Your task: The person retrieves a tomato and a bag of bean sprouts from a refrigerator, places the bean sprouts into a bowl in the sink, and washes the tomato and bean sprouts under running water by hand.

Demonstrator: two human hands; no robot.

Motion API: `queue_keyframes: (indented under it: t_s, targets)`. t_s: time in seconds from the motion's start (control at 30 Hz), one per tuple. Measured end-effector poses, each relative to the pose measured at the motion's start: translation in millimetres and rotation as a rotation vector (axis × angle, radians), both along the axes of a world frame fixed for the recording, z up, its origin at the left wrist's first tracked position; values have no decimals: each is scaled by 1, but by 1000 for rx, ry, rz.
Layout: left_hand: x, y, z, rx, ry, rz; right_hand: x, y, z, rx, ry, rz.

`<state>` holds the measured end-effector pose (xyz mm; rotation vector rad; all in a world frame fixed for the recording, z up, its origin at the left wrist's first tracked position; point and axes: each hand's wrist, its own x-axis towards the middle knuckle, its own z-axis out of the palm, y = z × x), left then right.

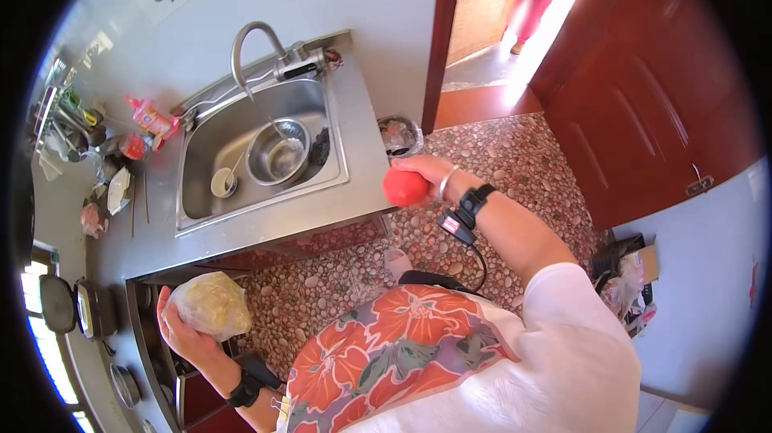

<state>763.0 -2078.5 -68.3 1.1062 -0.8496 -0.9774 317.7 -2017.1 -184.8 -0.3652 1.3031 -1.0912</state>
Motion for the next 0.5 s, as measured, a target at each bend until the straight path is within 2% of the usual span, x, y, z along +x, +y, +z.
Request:
queue_keyframes:
  t_s: [0.07,0.1,0.2,0.23,0.33,0.43,0.5]
  targets:
    - [-1,-7,-1,5,-30,8,11,-34,7,-11,105,160]
    - [0,-11,0,17,-39,-1,3,-61,-29,-30,145,197]
    - [-9,-22,9,-14,-68,-41,26,-94,18,93,314,387]
    - [-12,-28,13,-16,-65,-58,21,-111,-2,118,327,443]
    - [-26,-51,24,-18,-51,-133,21,-133,7,176,469,622]
    - [-43,-80,37,-39,-88,-226,8,-166,-21,113,775,809]
    - [-58,-91,46,-27,-140,-281,1,-177,-24,-8,1017,835]
